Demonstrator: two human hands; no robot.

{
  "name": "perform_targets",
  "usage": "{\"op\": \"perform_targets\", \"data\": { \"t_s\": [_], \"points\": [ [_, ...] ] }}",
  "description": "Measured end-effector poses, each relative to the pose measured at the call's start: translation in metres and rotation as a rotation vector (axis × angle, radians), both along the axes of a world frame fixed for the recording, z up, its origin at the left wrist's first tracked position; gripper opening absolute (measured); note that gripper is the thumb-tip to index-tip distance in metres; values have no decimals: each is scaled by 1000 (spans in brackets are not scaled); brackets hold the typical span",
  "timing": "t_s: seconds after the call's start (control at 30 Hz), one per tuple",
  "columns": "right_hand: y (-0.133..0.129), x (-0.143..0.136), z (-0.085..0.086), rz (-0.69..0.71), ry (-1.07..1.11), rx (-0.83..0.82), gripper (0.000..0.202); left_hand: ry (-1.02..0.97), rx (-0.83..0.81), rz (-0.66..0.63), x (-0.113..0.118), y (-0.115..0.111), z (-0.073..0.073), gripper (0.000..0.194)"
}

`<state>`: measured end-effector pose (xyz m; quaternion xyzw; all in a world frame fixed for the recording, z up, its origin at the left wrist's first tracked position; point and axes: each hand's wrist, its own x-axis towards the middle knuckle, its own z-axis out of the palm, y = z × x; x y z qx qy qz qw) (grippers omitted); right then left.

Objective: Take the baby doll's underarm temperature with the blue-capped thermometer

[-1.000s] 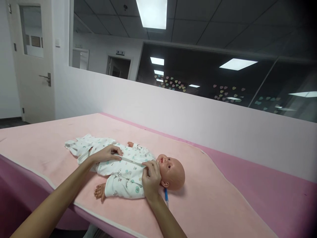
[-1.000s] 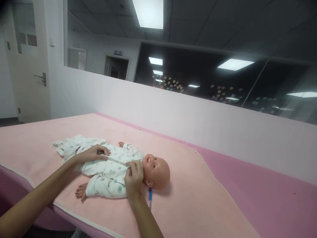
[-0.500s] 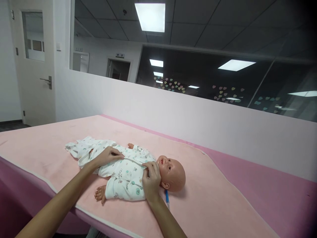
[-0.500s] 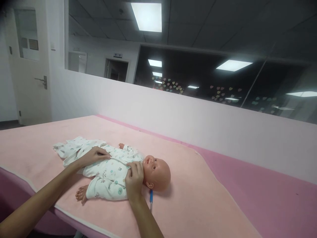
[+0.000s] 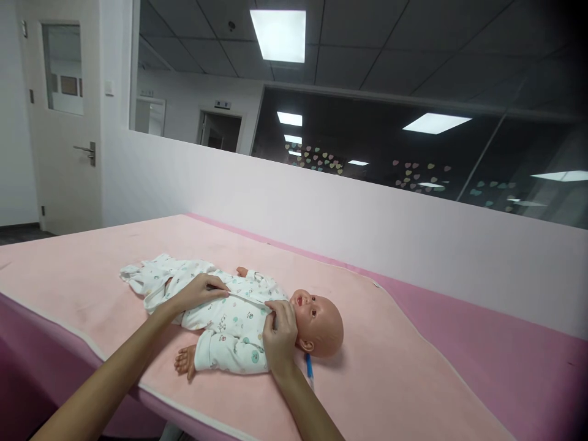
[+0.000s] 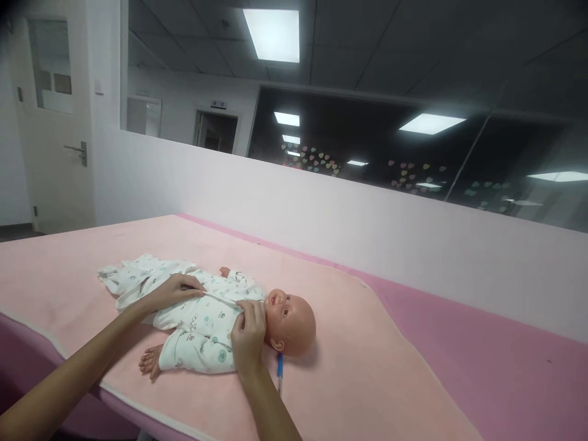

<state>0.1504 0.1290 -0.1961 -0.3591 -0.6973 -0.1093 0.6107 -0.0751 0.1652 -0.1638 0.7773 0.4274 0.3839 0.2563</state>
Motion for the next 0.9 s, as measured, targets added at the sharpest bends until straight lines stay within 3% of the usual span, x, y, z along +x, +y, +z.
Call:
{"op": "perform_targets", "data": {
  "t_s": [0.13,0.33,0.53,0.67,0.73,0.8,0.9],
  "points": [
    [0,0,0,-4,11,21,29,-21,11,22,0,1,-1,28],
    [-1,0,-1,-5,19,100,31,-180,-142,26,1,-2,3,33],
    [-1,0,-1,-2,-6,130,34,-226,-175,28,1,-4,1,40],
    [-3,1,0,-3,-13,87,36,-352,-75,170,-3,5,1,44],
    [-4,2,-1,-3,-13,50,36,-407,47,288,-1,10,9,42],
    [-5,1,-2,-3,-13,23,35,-396,157,327,7,14,23,39],
    [-7,2,-2,-15,-26,37,34,-281,217,197,34,17,44,36]
  ]
}}
